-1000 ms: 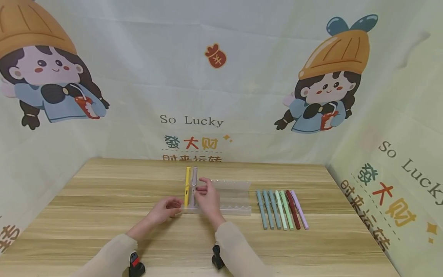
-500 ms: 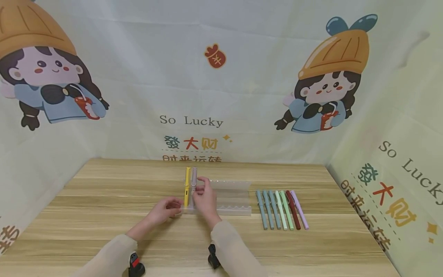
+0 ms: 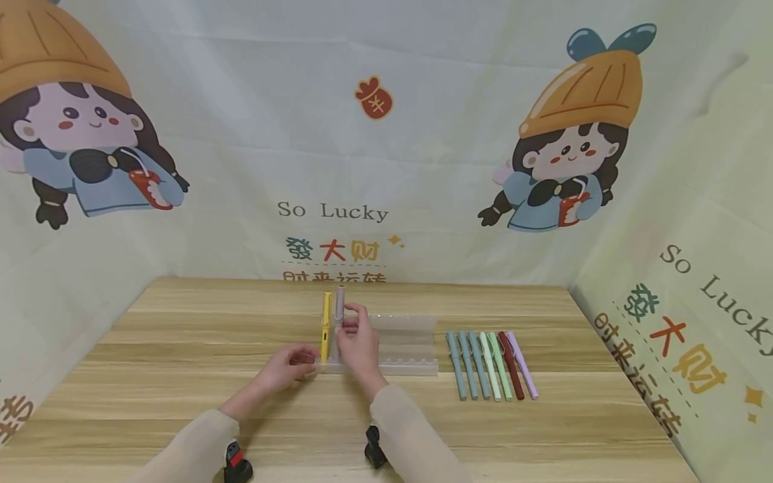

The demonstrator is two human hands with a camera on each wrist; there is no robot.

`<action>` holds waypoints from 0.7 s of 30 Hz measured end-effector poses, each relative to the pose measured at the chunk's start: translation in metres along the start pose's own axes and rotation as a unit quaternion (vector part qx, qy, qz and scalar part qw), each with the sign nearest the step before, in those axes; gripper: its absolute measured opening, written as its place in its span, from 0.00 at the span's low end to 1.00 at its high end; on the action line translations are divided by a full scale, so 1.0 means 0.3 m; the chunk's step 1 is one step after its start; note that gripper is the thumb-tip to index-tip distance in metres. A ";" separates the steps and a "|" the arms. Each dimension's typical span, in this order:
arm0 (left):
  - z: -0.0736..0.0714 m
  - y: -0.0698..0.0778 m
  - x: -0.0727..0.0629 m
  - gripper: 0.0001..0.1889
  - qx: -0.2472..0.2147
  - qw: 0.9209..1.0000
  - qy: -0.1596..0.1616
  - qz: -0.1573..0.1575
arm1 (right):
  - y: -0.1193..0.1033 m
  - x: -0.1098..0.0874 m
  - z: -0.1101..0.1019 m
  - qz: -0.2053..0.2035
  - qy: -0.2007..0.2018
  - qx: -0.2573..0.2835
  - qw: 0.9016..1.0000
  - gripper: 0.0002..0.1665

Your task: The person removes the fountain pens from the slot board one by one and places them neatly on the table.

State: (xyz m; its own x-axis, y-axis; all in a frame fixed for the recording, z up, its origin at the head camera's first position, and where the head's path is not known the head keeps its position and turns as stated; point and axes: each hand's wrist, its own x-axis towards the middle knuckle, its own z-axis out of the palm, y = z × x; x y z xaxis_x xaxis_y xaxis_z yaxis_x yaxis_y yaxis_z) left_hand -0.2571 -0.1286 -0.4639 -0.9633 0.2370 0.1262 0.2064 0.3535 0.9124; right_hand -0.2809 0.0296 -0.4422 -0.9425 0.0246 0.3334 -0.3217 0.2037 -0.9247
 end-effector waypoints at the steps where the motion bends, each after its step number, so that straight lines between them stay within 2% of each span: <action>1: 0.000 0.002 -0.002 0.10 -0.002 1.000 -0.001 0.001 | -0.018 -0.005 -0.006 -0.001 0.001 0.007 1.000 0.26; 7: 0.001 0.007 -0.006 0.09 -0.001 1.000 0.001 -0.005 | -0.142 -0.038 -0.052 -0.002 -0.008 0.035 0.999 0.27; 9: 0.002 0.008 -0.006 0.09 0.000 1.000 0.002 -0.006 | -0.146 -0.038 -0.063 -0.003 -0.010 0.031 0.999 0.27; 15: 0.005 0.011 -0.009 0.10 -0.007 1.000 0.008 -0.010 | -0.090 -0.022 -0.098 -0.005 -0.024 0.045 0.999 0.27; 21: 0.006 0.005 -0.007 0.10 -0.007 1.000 0.009 -0.014 | -0.006 -0.008 -0.136 -0.003 -0.031 0.013 0.999 0.26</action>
State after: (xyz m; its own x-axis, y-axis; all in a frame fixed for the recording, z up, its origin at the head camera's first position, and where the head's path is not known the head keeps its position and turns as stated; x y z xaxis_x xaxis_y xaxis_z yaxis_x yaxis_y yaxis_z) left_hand -0.2546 -0.1270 -0.4634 -0.9715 0.2115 0.1071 0.1772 0.3478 0.9207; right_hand -0.2744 0.0693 -0.4339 -0.9441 -0.0365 0.3276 -0.3287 0.1782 -0.9275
